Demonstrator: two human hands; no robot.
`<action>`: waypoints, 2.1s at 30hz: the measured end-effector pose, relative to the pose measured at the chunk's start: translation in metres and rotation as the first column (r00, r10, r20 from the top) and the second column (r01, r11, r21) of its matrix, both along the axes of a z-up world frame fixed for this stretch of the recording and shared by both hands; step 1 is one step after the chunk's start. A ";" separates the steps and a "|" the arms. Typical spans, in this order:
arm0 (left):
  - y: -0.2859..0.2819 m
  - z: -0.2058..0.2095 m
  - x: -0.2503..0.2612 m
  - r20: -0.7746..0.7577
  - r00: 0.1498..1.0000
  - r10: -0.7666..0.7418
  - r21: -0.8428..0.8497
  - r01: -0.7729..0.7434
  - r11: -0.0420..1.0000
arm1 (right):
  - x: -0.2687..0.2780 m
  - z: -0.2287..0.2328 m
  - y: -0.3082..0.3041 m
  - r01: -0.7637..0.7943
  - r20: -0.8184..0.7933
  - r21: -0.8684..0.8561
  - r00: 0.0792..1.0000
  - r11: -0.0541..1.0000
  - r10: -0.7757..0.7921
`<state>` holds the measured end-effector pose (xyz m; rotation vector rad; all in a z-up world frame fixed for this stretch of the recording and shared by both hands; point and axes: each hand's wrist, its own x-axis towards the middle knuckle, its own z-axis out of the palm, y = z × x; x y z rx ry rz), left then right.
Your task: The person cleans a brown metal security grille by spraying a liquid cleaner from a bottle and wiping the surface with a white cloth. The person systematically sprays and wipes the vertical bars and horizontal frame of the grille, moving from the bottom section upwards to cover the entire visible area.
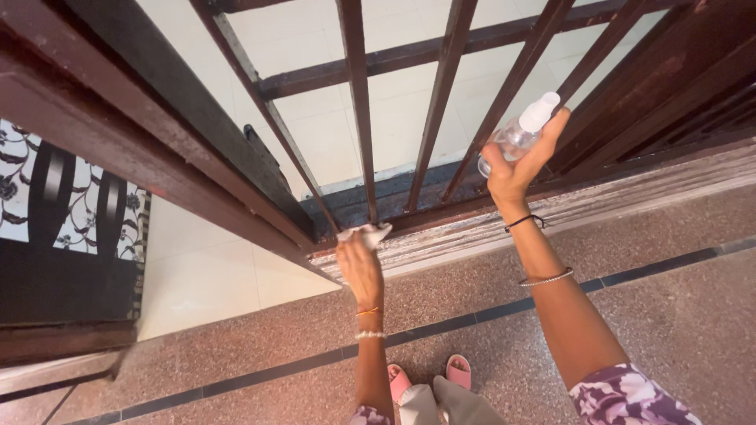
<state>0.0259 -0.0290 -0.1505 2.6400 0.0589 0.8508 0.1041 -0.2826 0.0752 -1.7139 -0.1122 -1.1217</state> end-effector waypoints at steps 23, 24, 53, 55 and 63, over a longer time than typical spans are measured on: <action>-0.282 0.190 0.055 -0.514 0.824 -0.237 0.283 0.424 0.860 | -0.013 0.028 -0.018 -0.340 -0.119 0.040 0.932 0.940 0.342; -0.285 0.186 0.056 -0.509 0.833 -0.218 0.298 0.408 0.863 | -0.014 0.031 -0.024 -0.376 -0.169 0.046 0.910 0.925 0.379; -0.396 0.086 -0.001 -0.214 0.964 -0.155 -0.546 0.013 0.838 | -0.169 -0.007 -0.254 -0.269 -0.185 0.494 0.897 0.827 0.402; -0.427 0.068 -0.005 -0.009 0.983 -0.184 -0.561 0.148 0.814 | -0.169 0.008 -0.266 -0.274 -0.159 0.466 0.909 0.841 0.384; -0.470 0.113 -0.032 0.183 0.980 -0.077 -0.737 0.189 0.649 | -0.166 0.052 -0.341 -0.247 -0.062 0.446 0.951 0.860 0.304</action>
